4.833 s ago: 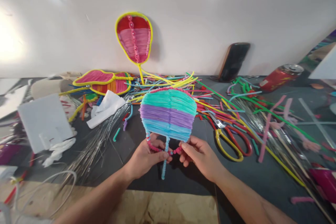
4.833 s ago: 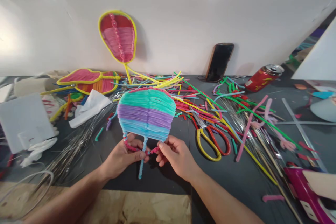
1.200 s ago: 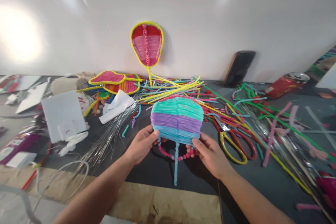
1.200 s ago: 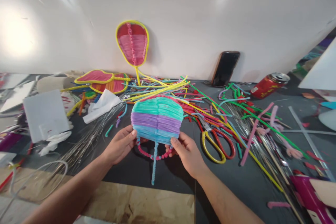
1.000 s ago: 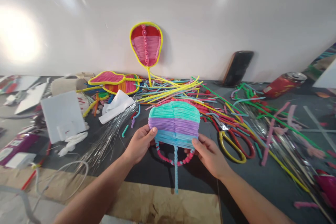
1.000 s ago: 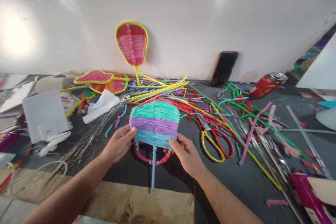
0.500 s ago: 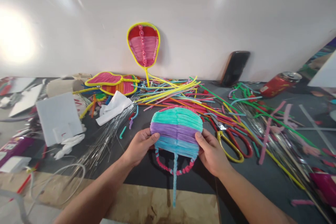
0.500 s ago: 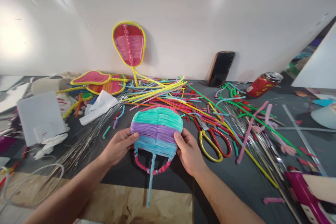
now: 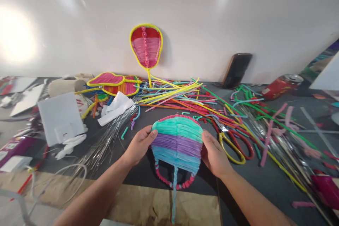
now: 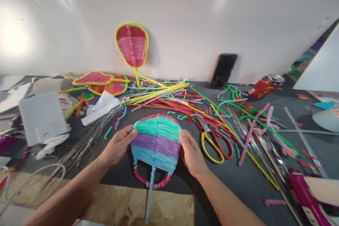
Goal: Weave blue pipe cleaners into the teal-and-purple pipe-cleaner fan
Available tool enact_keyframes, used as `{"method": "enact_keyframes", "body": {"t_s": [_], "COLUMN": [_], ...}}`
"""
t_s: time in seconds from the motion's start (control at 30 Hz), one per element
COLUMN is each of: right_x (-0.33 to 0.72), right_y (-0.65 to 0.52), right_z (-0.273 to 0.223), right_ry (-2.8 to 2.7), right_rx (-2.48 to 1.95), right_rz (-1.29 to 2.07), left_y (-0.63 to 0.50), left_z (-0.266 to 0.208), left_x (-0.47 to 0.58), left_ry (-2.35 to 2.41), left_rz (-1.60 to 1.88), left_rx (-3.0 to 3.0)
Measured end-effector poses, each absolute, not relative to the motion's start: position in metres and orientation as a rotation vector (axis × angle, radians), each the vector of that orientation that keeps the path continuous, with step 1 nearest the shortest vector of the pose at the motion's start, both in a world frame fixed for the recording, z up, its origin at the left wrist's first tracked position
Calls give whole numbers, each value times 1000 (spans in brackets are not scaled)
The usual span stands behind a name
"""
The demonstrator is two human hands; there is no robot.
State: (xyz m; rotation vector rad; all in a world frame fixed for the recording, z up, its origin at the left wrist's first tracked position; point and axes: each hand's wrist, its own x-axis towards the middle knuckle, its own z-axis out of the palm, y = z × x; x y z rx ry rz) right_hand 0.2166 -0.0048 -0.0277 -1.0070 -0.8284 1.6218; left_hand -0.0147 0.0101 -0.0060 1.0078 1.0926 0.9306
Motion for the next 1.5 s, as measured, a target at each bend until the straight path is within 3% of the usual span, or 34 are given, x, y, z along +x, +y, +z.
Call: {"method": "enact_keyframes", "body": {"t_s": [0.23, 0.4, 0.87, 1.17, 1.37, 1.5], "right_x": [219, 224, 223, 224, 224, 226], "right_y": [-4, -1, -3, -3, 3, 9], "right_z": [-35, -25, -16, -16, -18, -12], "right_ry": [-797, -813, -1431, -1323, -891, -569], "right_rx": [-1124, -1152, -1280, -1214, -1216, -1029], "right_rz": [1534, 1544, 1414, 1621, 1588, 1588], "left_y": [10, 9, 4, 6, 4, -6], "left_z": [-10, -3, -4, -4, 3, 15], "left_x": [-17, -20, -15, -12, -15, -18], "left_ry": [1114, 1001, 1125, 1208, 1184, 1294], "left_rz": [920, 710, 606, 681, 1082, 843], "left_rx": [1068, 1046, 1177, 1140, 1385, 1929]}}
